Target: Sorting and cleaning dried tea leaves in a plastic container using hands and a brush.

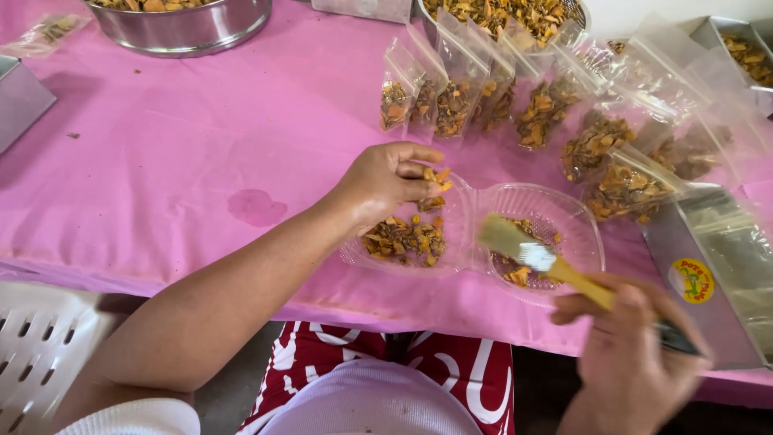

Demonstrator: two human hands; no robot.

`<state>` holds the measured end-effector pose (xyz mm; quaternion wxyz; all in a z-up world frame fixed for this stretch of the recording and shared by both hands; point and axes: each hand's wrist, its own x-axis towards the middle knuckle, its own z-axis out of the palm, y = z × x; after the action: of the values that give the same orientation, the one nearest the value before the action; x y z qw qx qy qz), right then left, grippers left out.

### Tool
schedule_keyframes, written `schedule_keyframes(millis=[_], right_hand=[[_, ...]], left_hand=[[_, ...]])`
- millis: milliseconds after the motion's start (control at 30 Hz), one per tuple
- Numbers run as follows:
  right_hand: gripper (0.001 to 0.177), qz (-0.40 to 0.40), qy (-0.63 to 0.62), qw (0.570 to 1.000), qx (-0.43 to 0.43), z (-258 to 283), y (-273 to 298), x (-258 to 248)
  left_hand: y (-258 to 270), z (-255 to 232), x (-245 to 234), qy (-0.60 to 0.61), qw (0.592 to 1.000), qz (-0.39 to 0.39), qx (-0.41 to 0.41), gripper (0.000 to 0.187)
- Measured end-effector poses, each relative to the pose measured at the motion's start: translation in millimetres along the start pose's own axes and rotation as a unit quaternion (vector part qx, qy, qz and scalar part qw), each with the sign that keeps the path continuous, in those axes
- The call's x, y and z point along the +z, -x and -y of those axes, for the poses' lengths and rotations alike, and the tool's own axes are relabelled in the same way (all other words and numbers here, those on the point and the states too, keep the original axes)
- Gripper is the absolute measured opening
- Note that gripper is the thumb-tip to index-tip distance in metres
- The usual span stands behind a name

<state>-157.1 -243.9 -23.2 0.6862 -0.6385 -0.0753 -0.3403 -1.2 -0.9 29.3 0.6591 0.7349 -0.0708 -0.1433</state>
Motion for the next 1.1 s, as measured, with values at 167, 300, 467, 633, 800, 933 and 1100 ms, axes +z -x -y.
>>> schedule_keyframes(millis=[167,300,467,633,800,933,1100], right_hand=[[0.03,-0.152,0.086,0.984,-0.021,-17.5,5.6,-76.3],[0.037,-0.173,0.137,0.975,0.036,-23.5,6.7,-107.2],[0.042,-0.174,0.176,0.969,0.023,-20.0,9.5,-106.9],[0.042,-0.182,0.193,0.964,0.017,-31.5,9.0,-113.8],[0.038,-0.193,0.161,0.967,0.039,-24.2,9.9,-97.1],[0.038,-0.201,0.171,0.963,0.055,-22.0,10.7,-80.8],[0.039,-0.139,0.159,0.977,-0.013,-13.5,19.3,-52.3]], left_hand=[[-18.6,-6.2,42.7,-0.127,0.986,0.061,0.092,0.041],[-35.3,-4.4,92.5,-0.222,0.93,0.138,0.256,0.02],[-46.7,-4.2,132.9,-0.466,0.824,0.227,0.231,0.019],[-34.3,-12.1,113.1,-0.478,0.816,0.242,0.218,0.028],[-1.5,-27.1,48.7,-0.477,0.83,0.225,0.18,0.017],[17.4,-23.2,7.8,-0.527,0.816,0.236,0.009,0.035],[0.9,17.4,4.7,-0.605,0.747,0.267,0.075,0.033]])
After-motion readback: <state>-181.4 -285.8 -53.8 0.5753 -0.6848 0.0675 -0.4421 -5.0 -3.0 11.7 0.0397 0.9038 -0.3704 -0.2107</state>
